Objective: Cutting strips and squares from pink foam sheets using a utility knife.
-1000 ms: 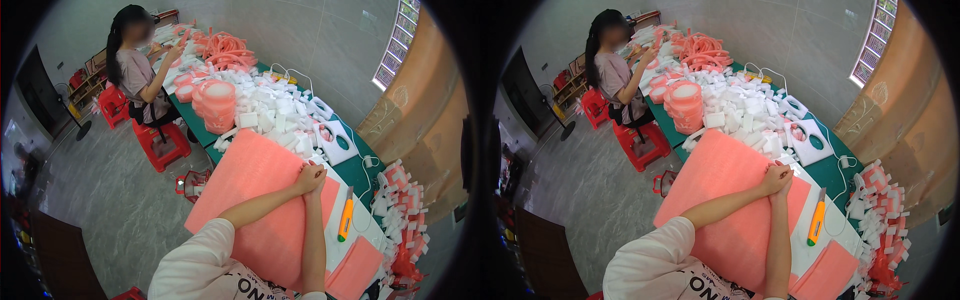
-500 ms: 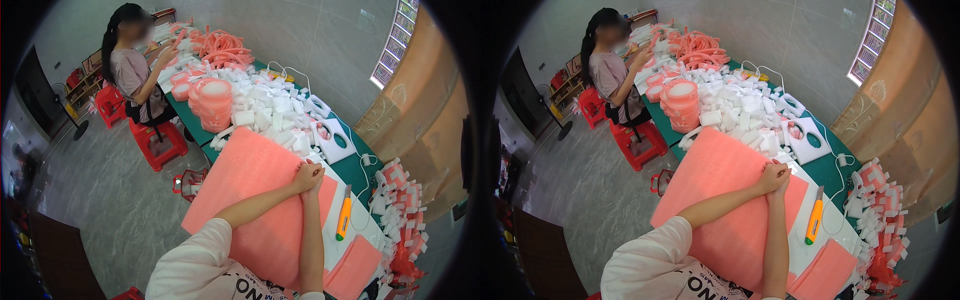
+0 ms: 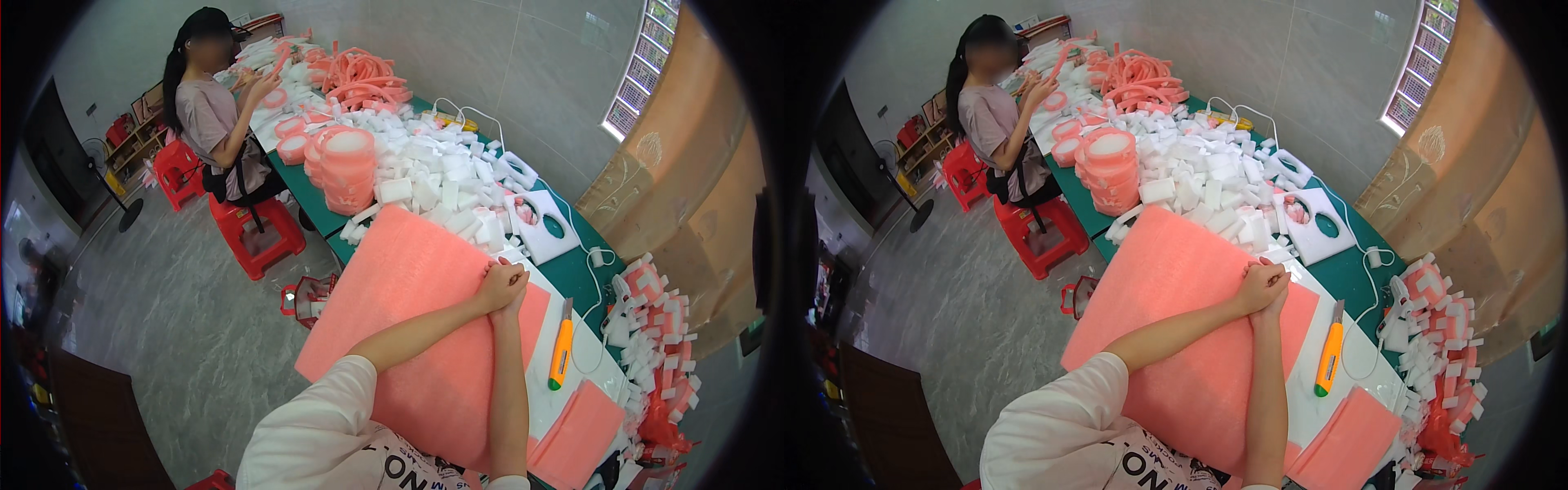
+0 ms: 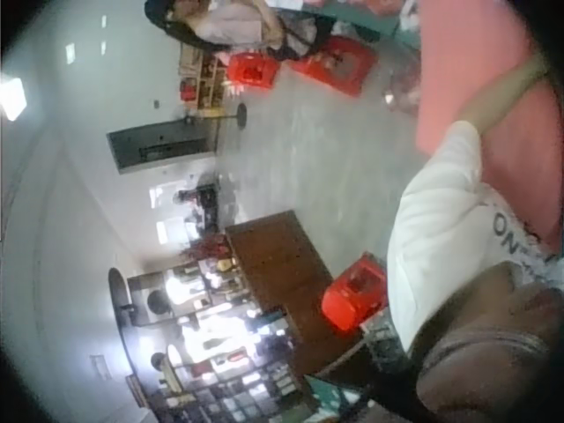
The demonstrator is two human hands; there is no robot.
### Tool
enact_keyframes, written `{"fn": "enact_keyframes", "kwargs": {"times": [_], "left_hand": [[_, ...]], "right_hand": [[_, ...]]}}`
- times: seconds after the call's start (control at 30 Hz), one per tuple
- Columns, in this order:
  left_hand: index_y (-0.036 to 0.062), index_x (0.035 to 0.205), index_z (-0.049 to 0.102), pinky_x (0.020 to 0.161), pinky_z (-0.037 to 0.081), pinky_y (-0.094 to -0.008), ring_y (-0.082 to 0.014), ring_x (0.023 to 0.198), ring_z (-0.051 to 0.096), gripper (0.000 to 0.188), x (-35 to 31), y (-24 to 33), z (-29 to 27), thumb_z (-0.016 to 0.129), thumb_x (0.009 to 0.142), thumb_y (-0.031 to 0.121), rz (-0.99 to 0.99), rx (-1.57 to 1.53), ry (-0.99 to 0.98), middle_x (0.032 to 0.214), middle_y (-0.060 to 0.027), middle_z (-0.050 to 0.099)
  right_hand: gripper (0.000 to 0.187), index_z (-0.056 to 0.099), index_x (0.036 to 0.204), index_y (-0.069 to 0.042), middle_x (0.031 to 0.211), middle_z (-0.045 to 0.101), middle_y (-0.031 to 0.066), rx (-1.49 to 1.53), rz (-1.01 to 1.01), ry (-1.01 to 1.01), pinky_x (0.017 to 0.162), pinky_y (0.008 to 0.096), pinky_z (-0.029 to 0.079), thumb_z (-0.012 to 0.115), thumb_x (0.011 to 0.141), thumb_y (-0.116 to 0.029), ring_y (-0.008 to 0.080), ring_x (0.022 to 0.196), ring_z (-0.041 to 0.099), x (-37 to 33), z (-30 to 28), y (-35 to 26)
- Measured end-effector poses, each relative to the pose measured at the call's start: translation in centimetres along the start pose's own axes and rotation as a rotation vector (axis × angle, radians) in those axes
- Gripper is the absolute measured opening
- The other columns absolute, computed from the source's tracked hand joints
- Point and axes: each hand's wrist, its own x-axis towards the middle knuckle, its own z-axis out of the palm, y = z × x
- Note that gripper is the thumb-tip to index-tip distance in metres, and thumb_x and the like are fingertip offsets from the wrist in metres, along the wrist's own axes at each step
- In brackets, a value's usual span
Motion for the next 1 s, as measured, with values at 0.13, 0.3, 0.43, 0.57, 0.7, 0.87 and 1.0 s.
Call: {"fn": "enact_keyframes", "kwargs": {"times": [0.13, 0.3, 0.43, 0.57, 0.7, 0.87, 1.0], "left_hand": [[0.0011, 0.06, 0.046, 0.044, 0.028, -0.0352, -0.0215, 0.041, 0.038, 0.024, 0.0, 0.02, -0.05, 0.053, 0.078, 0.015, -0.007, -0.011, -0.003, 0.047, -0.0106, 0.043], [0.0011, 0.06, 0.046, 0.043, 0.027, -0.0357, -0.0214, 0.041, 0.038, 0.024, 0.02, -0.15, 0.02, 0.054, 0.078, 0.015, -0.024, 0.0, -0.007, 0.047, -0.0104, 0.043], [0.0016, 0.059, 0.046, 0.043, 0.027, -0.0358, -0.0213, 0.04, 0.037, 0.024, -0.01, -0.31, 0.18, 0.054, 0.077, 0.016, -0.023, 0.015, 0.011, 0.046, -0.01, 0.042], [0.002, 0.059, 0.046, 0.043, 0.027, -0.0355, -0.0213, 0.04, 0.037, 0.024, -0.06, -0.33, 0.37, 0.054, 0.077, 0.016, -0.021, 0.023, 0.051, 0.046, -0.0098, 0.041], [0.0018, 0.059, 0.045, 0.044, 0.027, -0.0349, -0.0213, 0.04, 0.037, 0.025, -0.08, -0.35, 0.29, 0.054, 0.077, 0.016, -0.026, 0.024, 0.031, 0.046, -0.0098, 0.041], [0.0016, 0.059, 0.045, 0.044, 0.027, -0.0343, -0.0209, 0.04, 0.036, 0.025, 0.02, -0.3, 0.18, 0.054, 0.077, 0.015, -0.013, 0.033, 0.006, 0.046, -0.0096, 0.041], [0.0015, 0.059, 0.045, 0.044, 0.027, -0.034, -0.0206, 0.04, 0.036, 0.025, 0.05, -0.15, 0.12, 0.054, 0.078, 0.015, 0.006, -0.04, 0.027, 0.046, -0.0094, 0.042]], "right_hand": [[0.044, 0.044, 0.109, 0.003, 0.095, 0.056, 0.0169, 0.005, -0.001, 0.003, 0.076, 0.034, 0.044, 0.03, 0.09, -0.034, 0.0261, 0.081, 0.055, 0.03, -0.18, 0.02], [0.044, 0.044, 0.108, 0.003, 0.093, 0.057, 0.0172, 0.002, -0.003, 0.004, 0.075, 0.0341, 0.045, 0.029, 0.09, -0.033, 0.0262, 0.079, 0.055, 0.1, -0.22, 0.05], [0.043, 0.045, 0.107, 0.003, 0.092, 0.057, 0.0172, 0.002, -0.012, 0.007, 0.075, 0.0343, 0.045, 0.029, 0.09, -0.033, 0.0263, 0.078, 0.056, 0.07, -0.06, 0.05], [0.043, 0.045, 0.106, 0.003, 0.092, 0.056, 0.0169, -0.004, -0.026, 0.007, 0.075, 0.0343, 0.046, 0.03, 0.09, -0.033, 0.026, 0.078, 0.056, 0.01, 0.03, 0.0], [0.043, 0.045, 0.106, 0.003, 0.092, 0.057, 0.017, 0.002, -0.018, 0.013, 0.075, 0.0347, 0.046, 0.029, 0.09, -0.033, 0.0261, 0.078, 0.056, 0.01, 0.0, 0.01], [0.043, 0.045, 0.106, 0.003, 0.092, 0.057, 0.017, 0.016, -0.01, 0.004, 0.075, 0.0348, 0.046, 0.03, 0.09, -0.033, 0.0262, 0.078, 0.056, 0.08, -0.04, 0.04], [0.042, 0.045, 0.106, 0.003, 0.092, 0.056, 0.0173, 0.008, -0.012, 0.016, 0.075, 0.0347, 0.046, 0.03, 0.09, -0.032, 0.0263, 0.078, 0.056, 0.04, 0.01, 0.0]]}}
